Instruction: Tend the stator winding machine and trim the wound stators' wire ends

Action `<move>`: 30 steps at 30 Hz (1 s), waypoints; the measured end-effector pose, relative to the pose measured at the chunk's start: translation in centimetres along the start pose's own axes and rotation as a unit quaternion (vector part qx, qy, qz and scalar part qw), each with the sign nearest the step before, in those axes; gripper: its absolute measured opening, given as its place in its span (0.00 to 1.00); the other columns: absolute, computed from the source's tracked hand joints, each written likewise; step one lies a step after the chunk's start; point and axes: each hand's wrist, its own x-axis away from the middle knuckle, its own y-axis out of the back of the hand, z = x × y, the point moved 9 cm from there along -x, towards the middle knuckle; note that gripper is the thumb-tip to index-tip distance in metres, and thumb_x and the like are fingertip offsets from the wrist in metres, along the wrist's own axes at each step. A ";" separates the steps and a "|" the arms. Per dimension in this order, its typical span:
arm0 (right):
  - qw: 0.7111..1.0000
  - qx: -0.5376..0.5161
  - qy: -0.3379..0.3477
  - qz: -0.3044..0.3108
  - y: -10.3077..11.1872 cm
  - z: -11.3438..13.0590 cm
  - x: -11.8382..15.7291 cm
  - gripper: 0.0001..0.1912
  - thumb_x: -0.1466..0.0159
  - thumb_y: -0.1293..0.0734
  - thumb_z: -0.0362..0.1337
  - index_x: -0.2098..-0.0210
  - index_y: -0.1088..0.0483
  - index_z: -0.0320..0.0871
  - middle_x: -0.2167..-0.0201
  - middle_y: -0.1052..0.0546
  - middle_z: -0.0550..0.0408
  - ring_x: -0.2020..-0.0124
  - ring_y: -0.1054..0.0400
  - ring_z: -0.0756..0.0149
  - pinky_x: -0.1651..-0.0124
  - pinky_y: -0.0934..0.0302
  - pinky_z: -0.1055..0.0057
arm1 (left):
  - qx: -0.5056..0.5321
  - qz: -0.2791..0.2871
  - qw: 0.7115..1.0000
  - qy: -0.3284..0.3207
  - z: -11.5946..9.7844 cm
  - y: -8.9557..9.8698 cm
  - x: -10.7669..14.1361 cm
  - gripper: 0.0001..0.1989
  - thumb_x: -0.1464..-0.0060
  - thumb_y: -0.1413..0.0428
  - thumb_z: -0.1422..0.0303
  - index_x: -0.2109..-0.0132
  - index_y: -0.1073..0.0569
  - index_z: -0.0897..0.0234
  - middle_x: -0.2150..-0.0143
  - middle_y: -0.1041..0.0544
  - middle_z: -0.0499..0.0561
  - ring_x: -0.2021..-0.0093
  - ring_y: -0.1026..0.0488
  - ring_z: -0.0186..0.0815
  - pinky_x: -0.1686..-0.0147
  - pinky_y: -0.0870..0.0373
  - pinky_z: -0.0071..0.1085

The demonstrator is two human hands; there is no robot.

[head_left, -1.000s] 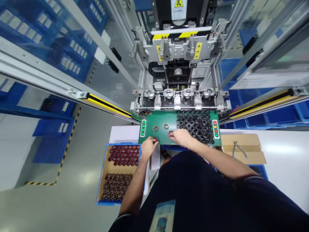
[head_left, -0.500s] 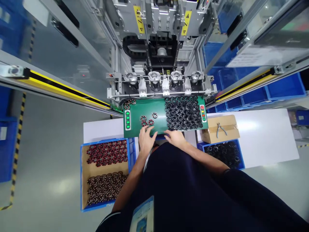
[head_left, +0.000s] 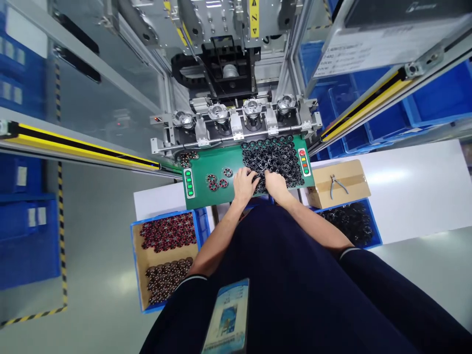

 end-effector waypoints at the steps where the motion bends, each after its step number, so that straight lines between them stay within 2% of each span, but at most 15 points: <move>1: 1.000 -0.014 -0.001 -0.012 0.5 -0.1 0.2 0.24 0.18 0.47 0.28 0.31 0.28 0.32 0.40 0.14 0.23 0.38 0.15 0.44 0.36 0.24 0.55 | 0.021 -0.011 1.000 0.001 0.1 0.3 0.1 0.02 0.29 0.32 0.67 0.53 0.15 0.59 0.40 0.18 0.63 0.36 0.25 0.57 0.32 0.26 0.55; 3: 0.998 -0.053 0.002 -0.047 1.6 -0.6 1.2 0.21 0.16 0.42 0.34 0.33 0.24 0.36 0.45 0.12 0.30 0.43 0.14 0.46 0.39 0.24 0.57 | 0.080 -0.034 0.996 0.004 0.3 1.0 0.6 0.04 0.29 0.32 0.64 0.54 0.17 0.58 0.40 0.18 0.61 0.39 0.21 0.53 0.34 0.22 0.52; 5: 0.993 -0.085 0.023 -0.072 2.7 -1.2 2.7 0.18 0.16 0.36 0.42 0.35 0.21 0.43 0.50 0.11 0.40 0.47 0.14 0.50 0.40 0.25 0.60 | 0.154 -0.053 0.987 0.014 0.7 1.8 1.5 0.09 0.29 0.32 0.58 0.52 0.18 0.58 0.41 0.16 0.58 0.48 0.16 0.46 0.43 0.16 0.45; 7: 0.982 -0.134 0.058 -0.118 4.2 -1.8 4.5 0.16 0.18 0.31 0.48 0.41 0.17 0.47 0.52 0.13 0.46 0.50 0.17 0.54 0.42 0.25 0.61 | 0.227 -0.071 0.971 0.035 1.7 2.5 2.9 0.16 0.29 0.33 0.50 0.51 0.21 0.58 0.48 0.14 0.54 0.58 0.14 0.41 0.54 0.14 0.38; 8: 0.969 -0.178 0.081 -0.154 5.0 -2.2 5.6 0.15 0.20 0.28 0.50 0.46 0.16 0.48 0.52 0.14 0.47 0.52 0.18 0.56 0.43 0.24 0.61 | 0.257 -0.083 0.962 0.050 2.3 2.9 3.6 0.20 0.29 0.34 0.46 0.52 0.22 0.58 0.53 0.14 0.53 0.62 0.13 0.39 0.58 0.13 0.36; 10: 0.922 -0.294 0.123 -0.221 6.5 -3.4 7.6 0.16 0.23 0.25 0.53 0.54 0.16 0.47 0.47 0.17 0.45 0.52 0.21 0.56 0.48 0.22 0.59 | 0.298 -0.110 0.944 0.084 3.9 3.9 5.3 0.24 0.30 0.36 0.41 0.55 0.26 0.58 0.59 0.16 0.50 0.66 0.14 0.38 0.63 0.14 0.33; 12: 0.868 -0.408 0.137 -0.249 7.0 -5.4 8.9 0.19 0.26 0.24 0.57 0.58 0.19 0.47 0.43 0.18 0.44 0.54 0.21 0.57 0.57 0.21 0.60 | 0.320 -0.137 0.930 0.114 5.6 4.9 6.9 0.25 0.33 0.34 0.41 0.55 0.28 0.57 0.60 0.16 0.49 0.69 0.15 0.36 0.67 0.16 0.31; 14: 0.838 -0.470 0.100 -0.259 6.5 -8.4 9.4 0.21 0.29 0.22 0.60 0.57 0.21 0.48 0.42 0.17 0.46 0.57 0.21 0.61 0.63 0.21 0.64 | 0.328 -0.156 0.922 0.136 7.2 5.8 8.4 0.27 0.39 0.29 0.43 0.50 0.27 0.57 0.55 0.15 0.51 0.69 0.16 0.34 0.66 0.16 0.29; 17: 0.811 -0.485 0.017 -0.328 5.7 -14.7 9.8 0.29 0.37 0.16 0.58 0.47 0.21 0.49 0.48 0.15 0.49 0.64 0.22 0.65 0.62 0.18 0.65 | 0.308 -0.162 0.924 0.159 8.9 6.6 10.0 0.30 0.44 0.26 0.49 0.42 0.23 0.58 0.47 0.12 0.56 0.70 0.18 0.30 0.64 0.17 0.27; 19: 0.811 -0.453 -0.017 -0.371 5.0 -18.9 9.7 0.34 0.39 0.16 0.57 0.41 0.20 0.47 0.52 0.15 0.50 0.66 0.22 0.65 0.60 0.16 0.62 | 0.273 -0.159 0.934 0.170 9.7 6.8 10.6 0.29 0.44 0.26 0.51 0.41 0.19 0.60 0.46 0.12 0.57 0.70 0.19 0.29 0.64 0.19 0.27; 23: 0.829 -0.362 -0.067 -0.422 2.2 -25.5 8.5 0.33 0.34 0.22 0.59 0.40 0.19 0.43 0.53 0.17 0.46 0.65 0.20 0.59 0.55 0.15 0.54 | 0.175 -0.168 0.954 0.176 10.8 5.9 10.7 0.27 0.43 0.26 0.53 0.40 0.14 0.58 0.45 0.15 0.55 0.64 0.15 0.35 0.59 0.19 0.32; 26: 0.845 -0.325 -0.109 -0.411 -1.2 -28.2 6.7 0.31 0.31 0.26 0.58 0.40 0.20 0.41 0.54 0.18 0.44 0.65 0.21 0.57 0.51 0.16 0.51 | 0.110 -0.156 0.965 0.182 11.6 3.8 9.9 0.21 0.43 0.27 0.59 0.44 0.13 0.59 0.49 0.15 0.53 0.66 0.16 0.37 0.56 0.19 0.36; 28: 0.857 -0.326 -0.113 -0.383 -3.5 -28.8 5.3 0.28 0.30 0.26 0.57 0.43 0.19 0.40 0.57 0.18 0.45 0.67 0.22 0.58 0.53 0.16 0.53 | 0.074 -0.139 0.969 0.189 12.1 2.5 9.6 0.19 0.45 0.27 0.62 0.47 0.13 0.59 0.55 0.16 0.51 0.69 0.19 0.37 0.54 0.19 0.38; 30: 0.865 -0.333 -0.108 -0.360 -5.2 -28.9 4.2 0.26 0.31 0.25 0.56 0.45 0.19 0.41 0.58 0.18 0.47 0.68 0.23 0.60 0.55 0.17 0.55 | 0.047 -0.129 0.972 0.188 12.2 1.8 9.5 0.18 0.45 0.27 0.62 0.47 0.13 0.58 0.59 0.16 0.49 0.70 0.20 0.38 0.55 0.19 0.38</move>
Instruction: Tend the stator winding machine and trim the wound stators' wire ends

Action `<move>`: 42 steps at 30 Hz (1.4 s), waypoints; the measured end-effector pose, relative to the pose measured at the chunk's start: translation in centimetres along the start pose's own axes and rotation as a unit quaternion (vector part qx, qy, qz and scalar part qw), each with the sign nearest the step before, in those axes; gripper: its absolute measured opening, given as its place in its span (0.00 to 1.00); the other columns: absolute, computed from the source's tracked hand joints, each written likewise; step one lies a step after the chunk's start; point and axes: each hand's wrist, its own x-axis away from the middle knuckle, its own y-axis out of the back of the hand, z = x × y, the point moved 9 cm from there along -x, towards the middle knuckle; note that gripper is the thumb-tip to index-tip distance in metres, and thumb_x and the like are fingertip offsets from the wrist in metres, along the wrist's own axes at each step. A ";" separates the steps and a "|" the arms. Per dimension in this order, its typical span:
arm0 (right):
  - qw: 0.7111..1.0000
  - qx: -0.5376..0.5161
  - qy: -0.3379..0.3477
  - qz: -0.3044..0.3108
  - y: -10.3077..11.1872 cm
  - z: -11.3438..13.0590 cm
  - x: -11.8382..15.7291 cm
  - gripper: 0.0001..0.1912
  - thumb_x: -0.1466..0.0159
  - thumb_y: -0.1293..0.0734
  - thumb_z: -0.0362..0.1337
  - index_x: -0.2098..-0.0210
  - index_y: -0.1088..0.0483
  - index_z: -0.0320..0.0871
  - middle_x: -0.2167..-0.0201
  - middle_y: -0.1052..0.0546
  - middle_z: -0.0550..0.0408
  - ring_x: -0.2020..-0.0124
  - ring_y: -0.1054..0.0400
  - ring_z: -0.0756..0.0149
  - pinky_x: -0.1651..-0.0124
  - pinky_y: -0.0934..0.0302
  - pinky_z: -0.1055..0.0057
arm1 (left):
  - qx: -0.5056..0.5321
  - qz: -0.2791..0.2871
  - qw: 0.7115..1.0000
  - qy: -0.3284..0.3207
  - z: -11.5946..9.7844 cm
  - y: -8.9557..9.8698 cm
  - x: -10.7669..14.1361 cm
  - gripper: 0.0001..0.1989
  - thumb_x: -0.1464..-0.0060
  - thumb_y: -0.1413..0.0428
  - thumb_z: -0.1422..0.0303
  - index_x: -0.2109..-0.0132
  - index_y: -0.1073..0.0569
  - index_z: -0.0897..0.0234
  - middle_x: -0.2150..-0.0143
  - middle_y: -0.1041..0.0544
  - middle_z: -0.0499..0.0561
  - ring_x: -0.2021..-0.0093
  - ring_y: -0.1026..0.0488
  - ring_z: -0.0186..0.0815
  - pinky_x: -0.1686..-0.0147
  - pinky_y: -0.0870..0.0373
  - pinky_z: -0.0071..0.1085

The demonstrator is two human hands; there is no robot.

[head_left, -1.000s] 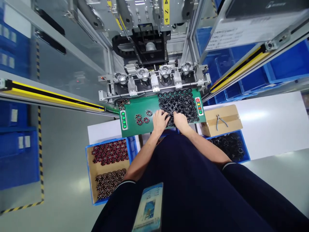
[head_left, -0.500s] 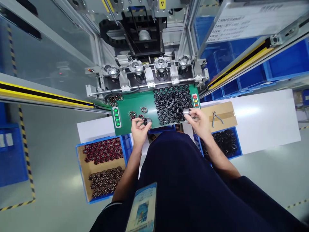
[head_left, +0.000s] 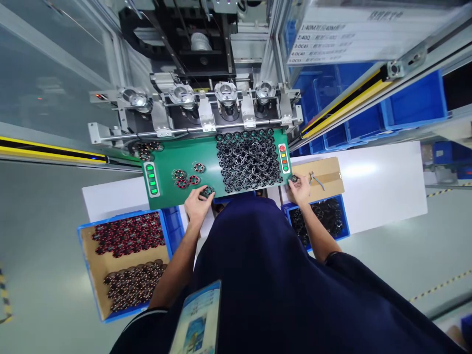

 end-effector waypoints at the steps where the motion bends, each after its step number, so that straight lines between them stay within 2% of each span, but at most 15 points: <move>1: 1.000 -0.001 -0.002 0.007 -0.5 -0.4 0.0 0.27 0.31 0.25 0.56 0.45 0.19 0.41 0.57 0.18 0.46 0.68 0.23 0.60 0.54 0.17 0.55 | -0.009 -0.001 1.000 -0.005 -0.1 0.0 0.1 0.19 0.44 0.27 0.60 0.46 0.13 0.58 0.58 0.16 0.49 0.70 0.20 0.39 0.54 0.19 0.39; 5: 1.000 -0.005 -0.008 0.015 -1.4 -1.3 0.0 0.29 0.30 0.26 0.56 0.38 0.20 0.43 0.51 0.18 0.44 0.62 0.21 0.58 0.47 0.17 0.53 | -0.019 -0.014 0.999 -0.023 -0.5 0.5 0.3 0.23 0.39 0.28 0.54 0.41 0.14 0.58 0.54 0.16 0.52 0.64 0.17 0.42 0.51 0.19 0.40; 9: 0.999 -0.025 -0.018 0.036 -2.2 -1.5 -0.3 0.30 0.33 0.25 0.60 0.44 0.20 0.43 0.51 0.15 0.42 0.63 0.21 0.57 0.44 0.18 0.49 | -0.017 0.001 1.000 -0.021 -0.2 -0.5 -0.1 0.19 0.43 0.26 0.57 0.47 0.13 0.57 0.60 0.17 0.49 0.68 0.21 0.40 0.52 0.19 0.40; 11: 0.998 -0.046 -0.031 0.039 -2.3 -1.5 -0.4 0.33 0.35 0.25 0.63 0.46 0.21 0.43 0.53 0.14 0.42 0.63 0.19 0.55 0.46 0.17 0.48 | -0.007 0.006 1.000 -0.024 -0.1 -0.8 -0.2 0.19 0.44 0.26 0.58 0.47 0.14 0.57 0.60 0.16 0.49 0.67 0.20 0.41 0.52 0.18 0.40; 16: 0.993 -0.095 -0.065 0.032 -1.5 -1.0 0.2 0.32 0.38 0.23 0.66 0.50 0.28 0.47 0.60 0.14 0.47 0.60 0.15 0.52 0.49 0.16 0.50 | 0.044 -0.022 0.998 -0.030 -0.3 0.0 0.5 0.23 0.36 0.31 0.59 0.39 0.24 0.59 0.45 0.14 0.56 0.50 0.14 0.43 0.45 0.14 0.41; 18: 0.992 -0.104 -0.057 0.038 -1.0 -0.2 0.6 0.30 0.36 0.24 0.63 0.48 0.26 0.47 0.57 0.13 0.48 0.58 0.15 0.54 0.48 0.16 0.51 | 0.058 -0.031 0.997 -0.036 -0.7 0.8 0.9 0.22 0.31 0.36 0.59 0.35 0.26 0.59 0.39 0.16 0.60 0.43 0.15 0.45 0.39 0.15 0.44; 21: 0.993 -0.107 -0.022 0.045 0.0 1.3 0.8 0.27 0.34 0.26 0.58 0.45 0.20 0.46 0.49 0.12 0.44 0.53 0.16 0.55 0.43 0.17 0.52 | 0.067 -0.024 0.996 -0.053 -1.7 1.7 1.0 0.19 0.28 0.38 0.56 0.36 0.22 0.57 0.35 0.17 0.60 0.34 0.19 0.50 0.28 0.22 0.51; 23: 0.994 -0.103 -0.003 0.035 0.8 2.1 0.8 0.27 0.35 0.25 0.57 0.47 0.18 0.44 0.48 0.12 0.43 0.53 0.17 0.54 0.41 0.18 0.51 | 0.076 -0.019 0.995 -0.054 -2.1 2.1 0.9 0.17 0.29 0.36 0.55 0.40 0.21 0.57 0.40 0.16 0.58 0.37 0.18 0.49 0.28 0.22 0.52; 25: 0.995 -0.102 0.006 0.015 1.5 2.3 0.8 0.30 0.37 0.23 0.56 0.44 0.19 0.42 0.48 0.13 0.41 0.51 0.16 0.53 0.39 0.18 0.51 | 0.087 -0.021 0.995 -0.044 -2.2 2.2 0.6 0.18 0.30 0.35 0.55 0.40 0.23 0.57 0.43 0.16 0.57 0.42 0.16 0.46 0.34 0.17 0.47; 27: 0.995 -0.097 0.014 -0.008 1.7 2.2 0.7 0.36 0.37 0.23 0.55 0.37 0.23 0.40 0.44 0.14 0.39 0.46 0.16 0.51 0.36 0.19 0.51 | 0.090 -0.019 0.995 -0.037 -2.1 1.9 0.2 0.23 0.32 0.33 0.57 0.35 0.25 0.58 0.42 0.15 0.57 0.44 0.14 0.44 0.40 0.14 0.43; 29: 0.997 -0.065 0.023 -0.018 1.3 1.9 0.7 0.37 0.35 0.25 0.54 0.33 0.25 0.39 0.40 0.16 0.37 0.41 0.17 0.50 0.33 0.20 0.51 | 0.074 -0.013 0.996 -0.039 -2.1 1.1 -0.2 0.27 0.34 0.31 0.59 0.33 0.24 0.59 0.39 0.15 0.59 0.42 0.14 0.46 0.37 0.14 0.44; 31: 0.999 -0.021 0.028 -0.012 0.3 1.5 0.7 0.32 0.33 0.26 0.53 0.37 0.22 0.39 0.44 0.16 0.37 0.43 0.18 0.50 0.33 0.21 0.50 | 0.045 -0.006 0.998 -0.045 -1.9 0.4 -0.7 0.23 0.37 0.29 0.62 0.37 0.19 0.59 0.41 0.14 0.59 0.40 0.16 0.51 0.32 0.18 0.51; 34: 1.000 0.014 0.019 0.005 -1.2 0.8 0.8 0.26 0.33 0.25 0.52 0.43 0.18 0.41 0.55 0.16 0.43 0.53 0.22 0.51 0.37 0.21 0.49 | 0.003 0.006 0.998 -0.055 -1.6 -0.6 -0.9 0.17 0.40 0.28 0.63 0.45 0.15 0.59 0.47 0.13 0.60 0.40 0.18 0.58 0.30 0.23 0.58; 38: 0.999 0.031 0.011 0.000 -1.6 0.4 1.1 0.28 0.31 0.26 0.53 0.41 0.19 0.40 0.56 0.17 0.43 0.55 0.23 0.53 0.40 0.21 0.52 | -0.029 0.001 0.998 -0.060 -1.3 -0.9 -0.1 0.17 0.36 0.30 0.61 0.42 0.16 0.58 0.45 0.14 0.61 0.39 0.21 0.58 0.30 0.25 0.57; 42: 0.999 0.027 0.023 0.009 -0.8 1.6 0.5 0.25 0.32 0.25 0.55 0.46 0.18 0.42 0.62 0.18 0.48 0.60 0.23 0.52 0.44 0.20 0.50 | -0.047 0.010 0.997 -0.062 -1.7 -0.2 0.5 0.16 0.39 0.29 0.62 0.45 0.16 0.57 0.50 0.13 0.59 0.44 0.19 0.59 0.35 0.22 0.57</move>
